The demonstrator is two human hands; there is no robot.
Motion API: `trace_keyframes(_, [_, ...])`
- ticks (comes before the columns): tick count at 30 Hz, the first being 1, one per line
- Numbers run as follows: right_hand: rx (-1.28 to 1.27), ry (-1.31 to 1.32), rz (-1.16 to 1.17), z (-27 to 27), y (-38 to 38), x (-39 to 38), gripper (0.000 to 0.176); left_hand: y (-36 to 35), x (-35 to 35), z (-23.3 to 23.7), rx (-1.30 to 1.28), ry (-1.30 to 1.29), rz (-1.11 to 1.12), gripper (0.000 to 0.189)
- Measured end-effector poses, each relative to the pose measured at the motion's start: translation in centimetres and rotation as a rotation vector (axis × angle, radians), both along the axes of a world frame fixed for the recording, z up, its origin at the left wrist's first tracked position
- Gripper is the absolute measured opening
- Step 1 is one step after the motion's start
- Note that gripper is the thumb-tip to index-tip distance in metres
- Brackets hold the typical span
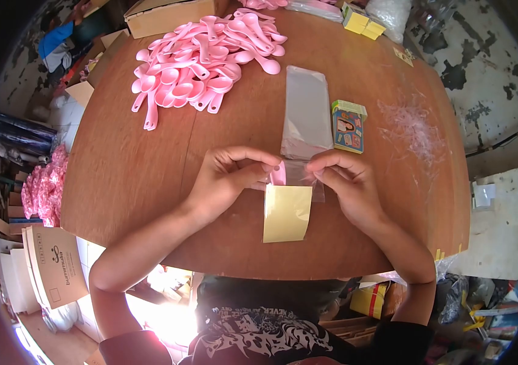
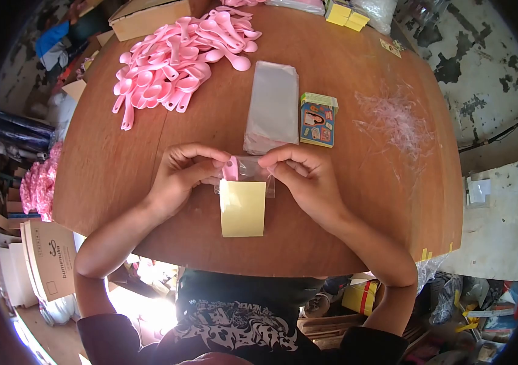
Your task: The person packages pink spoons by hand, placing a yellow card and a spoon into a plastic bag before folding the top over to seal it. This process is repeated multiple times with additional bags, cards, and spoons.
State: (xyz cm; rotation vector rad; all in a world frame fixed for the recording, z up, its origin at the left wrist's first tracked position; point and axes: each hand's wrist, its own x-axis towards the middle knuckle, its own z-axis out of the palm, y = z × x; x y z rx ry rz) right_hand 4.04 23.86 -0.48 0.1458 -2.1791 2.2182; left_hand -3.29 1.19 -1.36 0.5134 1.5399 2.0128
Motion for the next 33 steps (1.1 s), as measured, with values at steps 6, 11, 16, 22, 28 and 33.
trace_keyframes(6, [0.053, 0.012, 0.004, 0.3, -0.1, 0.3, 0.016, 0.0, 0.0, -0.1, 0.009, 0.034, 0.0, 0.015])
trace_keyframes(11, [0.079, 0.044, 0.018, 0.2, 0.2, 0.3, 0.015, -0.1, 0.0, -0.3, 0.058, -0.006, -0.013, 0.015])
trace_keyframes(16, [0.061, 0.021, 0.034, 0.2, 0.1, 0.4, 0.014, -0.1, 0.1, 0.4, 0.006, 0.019, -0.047, 0.013])
trace_keyframes(22, [0.05, 0.043, 0.018, 0.4, -1.0, 0.4, 0.025, 0.0, -0.5, 0.1, -0.116, 0.251, -0.062, 0.028])
trace_keyframes(28, [0.139, 0.173, 0.02, 0.9, -1.0, 1.0, 0.024, -0.9, 0.5, 2.4, -0.122, 0.263, -0.039, 0.036])
trace_keyframes(33, [0.386, 0.343, -0.069, 3.1, 0.5, 0.7, 0.029, -4.7, 7.5, 4.5, -0.037, 1.049, -0.035, 0.027])
